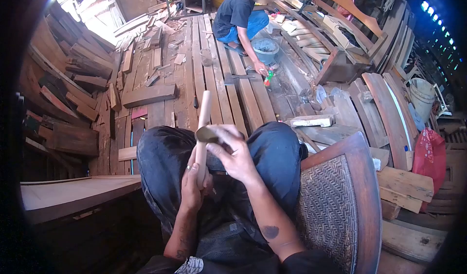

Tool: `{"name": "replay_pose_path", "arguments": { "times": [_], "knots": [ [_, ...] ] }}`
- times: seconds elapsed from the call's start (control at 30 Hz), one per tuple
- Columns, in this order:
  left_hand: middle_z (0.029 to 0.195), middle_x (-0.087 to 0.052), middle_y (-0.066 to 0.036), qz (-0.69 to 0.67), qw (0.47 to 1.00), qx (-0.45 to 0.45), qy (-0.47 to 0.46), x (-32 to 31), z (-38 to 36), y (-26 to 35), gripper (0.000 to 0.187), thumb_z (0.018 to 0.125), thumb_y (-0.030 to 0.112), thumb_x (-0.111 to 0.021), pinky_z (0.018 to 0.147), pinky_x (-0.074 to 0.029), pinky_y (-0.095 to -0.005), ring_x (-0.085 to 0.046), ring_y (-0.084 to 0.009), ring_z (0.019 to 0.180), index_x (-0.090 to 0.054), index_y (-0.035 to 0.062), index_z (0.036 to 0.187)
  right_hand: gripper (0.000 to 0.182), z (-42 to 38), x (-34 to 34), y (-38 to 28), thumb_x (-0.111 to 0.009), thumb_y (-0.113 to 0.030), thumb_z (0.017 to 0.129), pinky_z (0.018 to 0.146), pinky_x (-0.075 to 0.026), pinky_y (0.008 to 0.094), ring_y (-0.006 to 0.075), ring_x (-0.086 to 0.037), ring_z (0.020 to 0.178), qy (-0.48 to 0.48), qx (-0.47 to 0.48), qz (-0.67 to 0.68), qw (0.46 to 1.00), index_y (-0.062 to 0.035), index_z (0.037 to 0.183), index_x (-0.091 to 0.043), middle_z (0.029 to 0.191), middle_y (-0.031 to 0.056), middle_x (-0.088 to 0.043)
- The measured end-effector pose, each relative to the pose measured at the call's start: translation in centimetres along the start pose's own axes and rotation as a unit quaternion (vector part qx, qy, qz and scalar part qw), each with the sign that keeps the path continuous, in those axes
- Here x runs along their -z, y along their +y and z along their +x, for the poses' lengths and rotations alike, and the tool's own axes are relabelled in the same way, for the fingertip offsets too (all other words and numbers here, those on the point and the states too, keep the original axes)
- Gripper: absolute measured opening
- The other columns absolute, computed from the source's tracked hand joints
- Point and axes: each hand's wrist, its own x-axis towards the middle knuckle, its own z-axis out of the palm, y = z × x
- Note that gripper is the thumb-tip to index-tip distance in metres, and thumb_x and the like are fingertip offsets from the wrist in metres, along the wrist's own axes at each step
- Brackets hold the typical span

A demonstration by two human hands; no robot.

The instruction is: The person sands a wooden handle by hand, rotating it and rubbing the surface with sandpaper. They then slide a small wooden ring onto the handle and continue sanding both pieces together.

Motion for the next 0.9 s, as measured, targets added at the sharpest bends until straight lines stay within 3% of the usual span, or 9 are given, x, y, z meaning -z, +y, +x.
{"name": "replay_pose_path", "arguments": {
  "times": [0.07, 0.17, 0.23, 0.33, 0.43, 0.57, 0.67, 0.77, 0.9],
  "knots": [
    [0.068, -0.048, 0.0, -0.03, 0.999, -0.001, 0.011, 0.2, 0.0, -0.4, 0.063, 0.11, 0.037, -0.039, 0.045, -0.034, -0.0219, -0.041, -0.0069, 0.051, -0.025, 0.0065, 0.164, 0.042, -0.7, -0.2, 0.1, -0.073, -0.003, 0.094, 0.095, -0.051, 0.0304, 0.0189, -0.063, 0.111, -0.038, 0.021, -0.024, 0.999, -0.0012, 0.134, -0.065, 0.125, 0.0098, -0.062],
    [0.067, -0.048, 0.0, -0.003, 1.0, -0.004, -0.008, 0.0, 0.0, -0.1, 0.063, 0.11, 0.036, -0.039, 0.045, -0.033, -0.0221, -0.04, -0.0074, 0.05, -0.025, 0.0071, 0.164, 0.041, -0.1, 0.0, -0.2, -0.073, -0.003, 0.094, 0.095, -0.051, 0.0304, 0.0185, -0.063, 0.111, 0.003, 0.019, 0.005, 1.0, -0.001, 0.134, -0.065, 0.124, 0.0095, -0.062],
    [0.064, -0.042, 0.002, 0.023, 1.0, 0.007, 0.001, 0.0, 0.1, -0.1, 0.064, 0.11, 0.037, -0.038, 0.044, -0.034, -0.0237, -0.038, -0.008, 0.047, -0.024, 0.0073, 0.164, 0.041, 0.4, -0.5, -0.7, -0.073, -0.003, 0.094, 0.097, -0.051, 0.0309, 0.0192, -0.063, 0.114, 0.059, -0.033, 0.111, 0.992, -0.0015, 0.134, -0.066, 0.124, 0.0094, -0.062],
    [0.065, -0.043, 0.002, 0.008, 1.0, -0.006, -0.005, 0.1, 0.4, -0.1, 0.064, 0.11, 0.037, -0.038, 0.045, -0.034, -0.0236, -0.038, -0.0078, 0.048, -0.024, 0.0071, 0.164, 0.04, 0.1, 0.0, -0.6, -0.075, -0.005, 0.093, 0.103, -0.049, 0.035, 0.0236, -0.062, 0.119, -0.027, 0.019, -0.052, 0.998, -0.0007, 0.132, -0.066, 0.124, 0.0101, -0.063],
    [0.067, -0.048, 0.0, -0.017, 1.0, -0.007, -0.007, 0.4, 0.0, -0.4, 0.062, 0.111, 0.036, -0.038, 0.046, -0.032, -0.0227, -0.039, -0.0073, 0.05, -0.026, 0.0067, 0.164, 0.04, -0.7, 0.5, 0.4, -0.073, -0.005, 0.094, 0.102, -0.05, 0.0348, 0.0231, -0.063, 0.117, -0.077, 0.017, -0.013, 0.997, -0.0004, 0.133, -0.066, 0.125, 0.0104, -0.063],
    [0.065, -0.044, 0.001, 0.075, 0.997, 0.004, -0.024, -0.3, -0.1, 0.2, 0.063, 0.109, 0.036, -0.037, 0.043, -0.033, -0.024, -0.038, -0.0077, 0.047, -0.026, 0.0064, 0.163, 0.039, 0.5, 0.1, -0.9, -0.071, -0.002, 0.096, 0.095, -0.054, 0.0305, 0.0163, -0.064, 0.111, 0.07, -0.03, 0.104, 0.992, 0.0007, 0.134, -0.064, 0.124, 0.0078, -0.061],
    [0.065, -0.045, 0.001, 0.024, 1.0, -0.007, -0.004, -0.3, 0.1, 0.2, 0.063, 0.109, 0.036, -0.038, 0.042, -0.032, -0.0241, -0.038, -0.0079, 0.047, -0.026, 0.0063, 0.163, 0.041, -0.2, 0.3, -0.3, -0.074, -0.003, 0.094, 0.094, -0.05, 0.0295, 0.0151, -0.06, 0.11, -0.027, 0.017, -0.047, 0.998, 0.0024, 0.133, -0.064, 0.126, 0.0071, -0.059],
    [0.066, -0.045, 0.0, 0.016, 1.0, -0.02, 0.0, -0.4, 0.1, 0.2, 0.063, 0.109, 0.035, -0.038, 0.042, -0.031, -0.0241, -0.038, -0.0081, 0.047, -0.026, 0.0058, 0.163, 0.042, -0.8, 0.3, 0.2, -0.074, -0.008, 0.094, 0.095, -0.052, 0.0324, 0.0186, -0.062, 0.113, -0.047, 0.011, -0.029, 0.998, -0.001, 0.134, -0.065, 0.125, 0.0092, -0.063],
    [0.069, -0.047, 0.0, 0.081, 0.996, -0.019, -0.029, -0.1, 0.1, -0.6, 0.061, 0.109, 0.034, -0.038, 0.043, -0.032, -0.024, -0.039, -0.0081, 0.048, -0.028, 0.0043, 0.162, 0.041, 1.0, 0.2, 0.3, -0.073, -0.004, 0.094, 0.092, -0.05, 0.029, 0.0144, -0.061, 0.105, 0.114, -0.008, 0.022, 0.993, 0.0006, 0.134, -0.064, 0.125, 0.0086, -0.062]
  ]
}}
